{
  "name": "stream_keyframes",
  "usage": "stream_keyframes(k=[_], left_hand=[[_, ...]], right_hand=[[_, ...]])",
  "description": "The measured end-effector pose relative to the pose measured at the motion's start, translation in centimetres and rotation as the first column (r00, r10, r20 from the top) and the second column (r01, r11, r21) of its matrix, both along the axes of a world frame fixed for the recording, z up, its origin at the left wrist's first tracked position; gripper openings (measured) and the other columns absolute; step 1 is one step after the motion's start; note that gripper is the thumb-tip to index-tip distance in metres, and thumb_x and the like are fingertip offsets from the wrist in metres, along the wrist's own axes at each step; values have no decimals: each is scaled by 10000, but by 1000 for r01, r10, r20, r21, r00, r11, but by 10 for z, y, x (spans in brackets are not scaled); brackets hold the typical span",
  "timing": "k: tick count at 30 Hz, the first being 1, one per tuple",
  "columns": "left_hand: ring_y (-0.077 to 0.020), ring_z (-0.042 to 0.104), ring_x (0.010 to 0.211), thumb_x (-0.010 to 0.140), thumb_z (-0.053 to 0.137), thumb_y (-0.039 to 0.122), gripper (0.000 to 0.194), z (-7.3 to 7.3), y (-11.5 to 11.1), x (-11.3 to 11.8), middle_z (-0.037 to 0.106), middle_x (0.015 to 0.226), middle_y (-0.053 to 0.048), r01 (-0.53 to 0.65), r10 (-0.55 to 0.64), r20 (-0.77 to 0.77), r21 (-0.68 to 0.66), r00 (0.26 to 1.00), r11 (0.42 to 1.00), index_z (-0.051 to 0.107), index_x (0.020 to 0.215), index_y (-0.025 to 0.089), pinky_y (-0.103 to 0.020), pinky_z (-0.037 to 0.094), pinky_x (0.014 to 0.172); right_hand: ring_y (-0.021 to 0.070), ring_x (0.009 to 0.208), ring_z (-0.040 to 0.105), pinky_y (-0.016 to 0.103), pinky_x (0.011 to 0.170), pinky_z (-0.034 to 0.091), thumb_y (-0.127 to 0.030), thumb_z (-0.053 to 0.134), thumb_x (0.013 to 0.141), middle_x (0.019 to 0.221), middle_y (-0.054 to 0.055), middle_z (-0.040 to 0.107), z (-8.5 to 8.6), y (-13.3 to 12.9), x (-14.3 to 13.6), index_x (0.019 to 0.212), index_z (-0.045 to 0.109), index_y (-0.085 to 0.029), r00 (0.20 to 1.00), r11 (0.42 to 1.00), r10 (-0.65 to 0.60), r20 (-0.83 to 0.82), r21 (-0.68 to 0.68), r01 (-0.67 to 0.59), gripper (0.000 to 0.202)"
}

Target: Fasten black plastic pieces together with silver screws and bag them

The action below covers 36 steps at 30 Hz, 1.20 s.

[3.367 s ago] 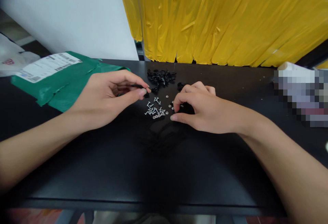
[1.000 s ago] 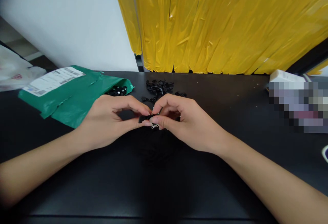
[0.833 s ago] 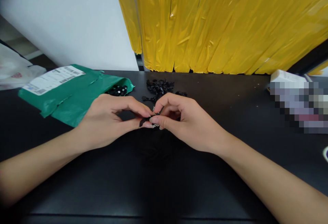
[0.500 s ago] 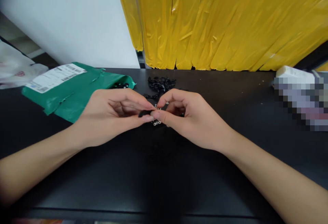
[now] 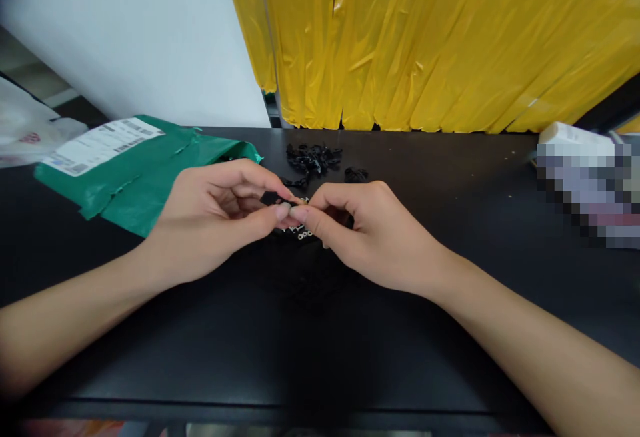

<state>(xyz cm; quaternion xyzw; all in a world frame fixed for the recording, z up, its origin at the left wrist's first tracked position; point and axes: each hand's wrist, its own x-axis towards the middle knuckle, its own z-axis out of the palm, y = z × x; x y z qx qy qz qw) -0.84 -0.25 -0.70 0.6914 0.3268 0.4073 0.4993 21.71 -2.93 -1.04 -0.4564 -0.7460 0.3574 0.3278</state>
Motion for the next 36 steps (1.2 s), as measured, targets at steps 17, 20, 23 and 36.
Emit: stream_keyframes(k=[17, 20, 23, 36], left_hand=[[-160, 825, 703, 784, 853, 99, 163, -4, 3, 2, 825, 757, 6, -64, 63, 75, -1, 995, 998, 761, 870, 203, -219, 655, 653], [-149, 822, 683, 773, 851, 78, 180, -3, 4, 3, 818, 729, 14, -61, 66, 95, -55, 993, 997, 755, 870, 196, -196, 636, 619], [-147, 823, 685, 762, 855, 64, 196, -2, 6, 3, 817, 726, 11, -54, 67, 120, -109, 990, 993, 744, 870, 183, -190, 638, 624], [-125, 783, 679, 785, 953, 139, 220, -4, 5, 2, 804, 781, 10, -4, 14, 150, -62, 989, 998, 761, 872, 199, -198, 644, 632]], right_hand=[[94, 579, 518, 253, 562, 391, -482, 757, 1039, 636, -56, 613, -3, 2, 1, 725, 658, -224, 998, 997, 30, -53, 76, -26, 419], [97, 579, 509, 259, 559, 388, -475, 761, 1039, 641, -55, 611, -4, 3, 1, 733, 658, -227, 996, 997, 38, -78, 75, -32, 408], [106, 594, 508, 266, 572, 396, -473, 751, 1049, 659, -48, 618, -5, 3, 1, 750, 650, -227, 995, 997, 48, -90, 72, -42, 400], [103, 676, 565, 247, 671, 451, -372, 736, 1076, 721, -40, 648, -5, 2, 3, 803, 651, -212, 978, 987, 136, -161, 112, -119, 328]])
